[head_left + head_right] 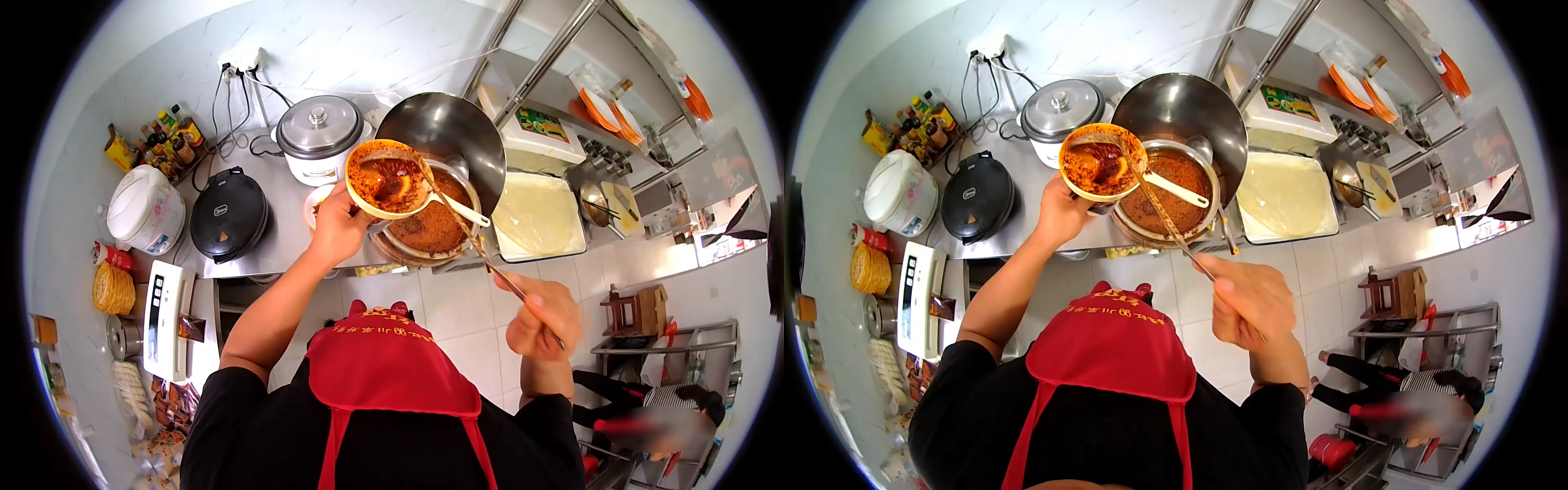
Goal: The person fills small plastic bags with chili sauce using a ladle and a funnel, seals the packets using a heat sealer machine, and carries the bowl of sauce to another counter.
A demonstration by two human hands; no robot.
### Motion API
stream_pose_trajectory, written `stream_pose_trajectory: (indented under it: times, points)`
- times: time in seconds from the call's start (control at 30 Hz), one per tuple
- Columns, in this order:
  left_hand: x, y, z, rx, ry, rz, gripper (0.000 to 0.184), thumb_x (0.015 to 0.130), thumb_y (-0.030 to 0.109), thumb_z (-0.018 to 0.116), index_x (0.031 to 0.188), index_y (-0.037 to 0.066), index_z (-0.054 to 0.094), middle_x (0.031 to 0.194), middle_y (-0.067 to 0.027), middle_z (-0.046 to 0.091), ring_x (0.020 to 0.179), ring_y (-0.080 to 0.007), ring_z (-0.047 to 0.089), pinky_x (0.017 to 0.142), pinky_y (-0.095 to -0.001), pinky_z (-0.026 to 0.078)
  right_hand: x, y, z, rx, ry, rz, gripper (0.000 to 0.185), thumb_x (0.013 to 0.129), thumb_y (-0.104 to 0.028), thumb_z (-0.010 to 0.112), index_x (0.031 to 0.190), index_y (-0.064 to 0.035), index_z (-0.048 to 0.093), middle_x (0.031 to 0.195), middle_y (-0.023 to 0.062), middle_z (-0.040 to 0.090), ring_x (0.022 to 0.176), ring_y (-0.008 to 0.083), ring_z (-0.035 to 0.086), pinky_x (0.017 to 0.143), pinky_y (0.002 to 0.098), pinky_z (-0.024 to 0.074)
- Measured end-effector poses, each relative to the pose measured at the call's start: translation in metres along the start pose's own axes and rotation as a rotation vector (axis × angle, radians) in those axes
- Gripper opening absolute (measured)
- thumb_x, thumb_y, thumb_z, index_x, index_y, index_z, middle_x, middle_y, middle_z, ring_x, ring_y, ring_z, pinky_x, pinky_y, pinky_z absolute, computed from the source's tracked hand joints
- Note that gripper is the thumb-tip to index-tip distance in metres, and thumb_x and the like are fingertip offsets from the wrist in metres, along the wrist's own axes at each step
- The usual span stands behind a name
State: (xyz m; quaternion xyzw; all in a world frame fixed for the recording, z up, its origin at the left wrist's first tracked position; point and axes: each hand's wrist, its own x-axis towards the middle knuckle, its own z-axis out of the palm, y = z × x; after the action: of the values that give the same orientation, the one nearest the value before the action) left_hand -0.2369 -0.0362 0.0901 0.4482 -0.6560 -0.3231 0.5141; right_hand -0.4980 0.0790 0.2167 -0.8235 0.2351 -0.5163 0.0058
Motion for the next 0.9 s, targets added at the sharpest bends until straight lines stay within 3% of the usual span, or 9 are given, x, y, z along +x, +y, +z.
stream_pose_trajectory:
  times: [0.07, 0.17, 0.3, 0.37, 0.47, 0.7, 0.77, 0.83, 0.9]
  points:
    - [0.000, 0.000, -0.001, 0.015, -0.019, 0.013, 0.030, 0.082, -0.004, 0.065, 0.111, 0.003, 0.069, 0.122, -0.0138, 0.062, 0.113, -0.0290, 0.059, 0.096, -0.0361, 0.047, -0.004, 0.005, 0.003, 0.018, 0.003, 0.021, 0.028, 0.088, 0.007, 0.059, 0.115, -0.0012, 0.060, 0.093, 0.0235, 0.071, 0.073, 0.0295, 0.073, 0.058, 0.0303, 0.0564]
    - [-0.002, 0.002, 0.000, 0.056, -0.021, 0.069, 0.029, 0.083, -0.003, 0.066, 0.111, 0.003, 0.069, 0.122, -0.0137, 0.062, 0.115, -0.0287, 0.058, 0.098, -0.0364, 0.046, -0.005, 0.006, 0.004, -0.056, -0.071, -0.002, 0.019, 0.098, -0.005, 0.052, 0.116, 0.0013, 0.053, 0.087, 0.0248, 0.070, 0.071, 0.0307, 0.073, 0.061, 0.0361, 0.0582]
    - [0.000, -0.007, 0.005, -0.021, -0.044, 0.048, 0.028, 0.083, -0.003, 0.065, 0.110, 0.003, 0.069, 0.123, -0.0134, 0.062, 0.115, -0.0285, 0.058, 0.098, -0.0357, 0.045, -0.007, 0.010, 0.012, -0.085, -0.090, -0.039, 0.018, 0.095, 0.000, 0.055, 0.113, 0.0011, 0.055, 0.086, 0.0247, 0.071, 0.071, 0.0298, 0.073, 0.062, 0.0350, 0.0581]
    - [0.000, -0.005, 0.009, -0.046, 0.090, 0.091, 0.023, 0.082, -0.004, 0.065, 0.102, 0.005, 0.072, 0.105, -0.0113, 0.069, 0.100, -0.0270, 0.061, 0.086, -0.0368, 0.049, -0.007, 0.007, 0.012, -0.072, -0.081, -0.061, 0.018, 0.094, 0.002, 0.056, 0.112, 0.0011, 0.056, 0.086, 0.0246, 0.071, 0.071, 0.0296, 0.073, 0.062, 0.0346, 0.0580]
    - [-0.001, -0.005, 0.004, 0.050, 0.010, 0.073, 0.028, 0.082, -0.007, 0.065, 0.109, 0.001, 0.069, 0.119, -0.0135, 0.063, 0.111, -0.0280, 0.060, 0.095, -0.0351, 0.047, -0.001, 0.001, 0.005, -0.022, -0.116, -0.011, 0.018, 0.093, 0.003, 0.056, 0.111, 0.0016, 0.056, 0.086, 0.0240, 0.071, 0.070, 0.0295, 0.073, 0.061, 0.0333, 0.0576]
    - [-0.001, -0.008, 0.006, 0.129, 0.048, 0.163, 0.028, 0.081, -0.008, 0.064, 0.107, 0.001, 0.069, 0.117, -0.0138, 0.063, 0.105, -0.0283, 0.063, 0.089, -0.0353, 0.050, 0.007, 0.006, 0.007, -0.050, -0.122, -0.037, 0.023, 0.089, 0.008, 0.055, 0.111, 0.0021, 0.057, 0.085, 0.0233, 0.071, 0.069, 0.0289, 0.073, 0.058, 0.0309, 0.0565]
    - [-0.003, -0.005, 0.008, 0.011, 0.096, 0.097, 0.023, 0.081, -0.003, 0.065, 0.099, 0.007, 0.074, 0.109, -0.0105, 0.069, 0.103, -0.0292, 0.060, 0.092, -0.0393, 0.046, 0.004, 0.006, 0.008, -0.014, -0.106, -0.020, 0.025, 0.088, 0.010, 0.055, 0.111, 0.0021, 0.057, 0.084, 0.0231, 0.071, 0.069, 0.0284, 0.073, 0.058, 0.0306, 0.0561]
    - [-0.006, -0.007, 0.009, 0.020, 0.093, 0.101, 0.023, 0.081, -0.003, 0.065, 0.099, 0.007, 0.074, 0.109, -0.0110, 0.069, 0.103, -0.0296, 0.060, 0.092, -0.0394, 0.046, 0.000, 0.014, 0.011, -0.078, -0.078, -0.045, 0.038, 0.073, 0.014, 0.068, 0.109, 0.0011, 0.062, 0.091, 0.0195, 0.072, 0.068, 0.0259, 0.072, 0.055, 0.0271, 0.0531]
    - [-0.005, -0.010, 0.008, 0.038, 0.085, 0.100, 0.022, 0.081, -0.003, 0.066, 0.100, 0.006, 0.073, 0.109, -0.0122, 0.068, 0.103, -0.0300, 0.061, 0.091, -0.0396, 0.047, 0.006, 0.009, 0.010, -0.071, -0.082, -0.046, 0.038, 0.073, 0.014, 0.068, 0.109, 0.0013, 0.062, 0.090, 0.0193, 0.072, 0.069, 0.0257, 0.072, 0.055, 0.0268, 0.0529]
